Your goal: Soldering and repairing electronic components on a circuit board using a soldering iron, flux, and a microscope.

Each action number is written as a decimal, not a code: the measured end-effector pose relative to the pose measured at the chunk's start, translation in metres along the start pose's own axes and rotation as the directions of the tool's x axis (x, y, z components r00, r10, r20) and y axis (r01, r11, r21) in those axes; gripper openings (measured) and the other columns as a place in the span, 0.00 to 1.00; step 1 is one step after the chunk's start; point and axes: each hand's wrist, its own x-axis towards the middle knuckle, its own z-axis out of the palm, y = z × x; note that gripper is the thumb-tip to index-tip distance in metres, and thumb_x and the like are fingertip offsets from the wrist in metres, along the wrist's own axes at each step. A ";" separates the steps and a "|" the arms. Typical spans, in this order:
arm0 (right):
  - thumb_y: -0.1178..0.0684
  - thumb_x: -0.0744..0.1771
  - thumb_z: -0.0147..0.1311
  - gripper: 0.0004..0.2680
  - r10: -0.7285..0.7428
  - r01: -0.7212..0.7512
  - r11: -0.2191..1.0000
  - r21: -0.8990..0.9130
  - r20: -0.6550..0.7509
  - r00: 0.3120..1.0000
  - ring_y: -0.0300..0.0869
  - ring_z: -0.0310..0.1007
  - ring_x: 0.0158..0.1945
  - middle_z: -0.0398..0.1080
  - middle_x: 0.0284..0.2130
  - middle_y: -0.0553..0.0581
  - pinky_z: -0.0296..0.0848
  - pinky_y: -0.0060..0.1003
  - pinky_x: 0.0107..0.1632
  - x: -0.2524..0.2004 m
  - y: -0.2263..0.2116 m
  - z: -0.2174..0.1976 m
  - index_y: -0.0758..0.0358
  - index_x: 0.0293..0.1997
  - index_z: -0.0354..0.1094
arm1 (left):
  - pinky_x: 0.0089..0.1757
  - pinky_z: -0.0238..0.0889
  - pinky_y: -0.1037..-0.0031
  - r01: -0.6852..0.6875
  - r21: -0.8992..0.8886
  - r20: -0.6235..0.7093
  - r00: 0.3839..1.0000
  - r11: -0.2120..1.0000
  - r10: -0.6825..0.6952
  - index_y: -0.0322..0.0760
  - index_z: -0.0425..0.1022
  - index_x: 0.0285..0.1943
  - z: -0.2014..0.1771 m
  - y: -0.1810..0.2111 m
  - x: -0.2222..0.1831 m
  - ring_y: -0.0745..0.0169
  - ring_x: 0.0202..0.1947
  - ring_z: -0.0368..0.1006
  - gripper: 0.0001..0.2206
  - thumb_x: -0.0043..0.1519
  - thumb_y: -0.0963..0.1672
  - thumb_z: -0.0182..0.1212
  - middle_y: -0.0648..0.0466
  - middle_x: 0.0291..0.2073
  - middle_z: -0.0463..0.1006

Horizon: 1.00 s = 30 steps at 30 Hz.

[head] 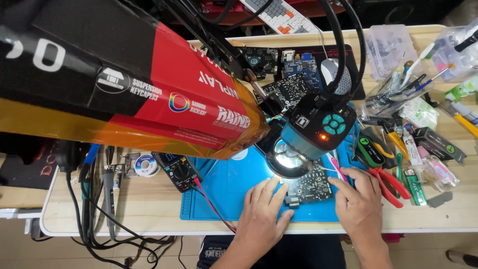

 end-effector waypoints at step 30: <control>0.67 0.70 0.59 0.11 0.034 -0.034 0.999 -0.023 0.002 0.999 0.56 0.76 0.57 0.76 0.55 0.58 0.76 0.57 0.63 -0.002 0.001 0.002 0.54 0.49 0.84 | 0.63 0.58 0.44 0.009 -0.003 0.011 1.000 1.000 -0.009 0.32 0.72 0.74 0.000 0.000 0.000 0.33 0.72 0.64 0.25 0.69 0.47 0.68 0.35 0.72 0.71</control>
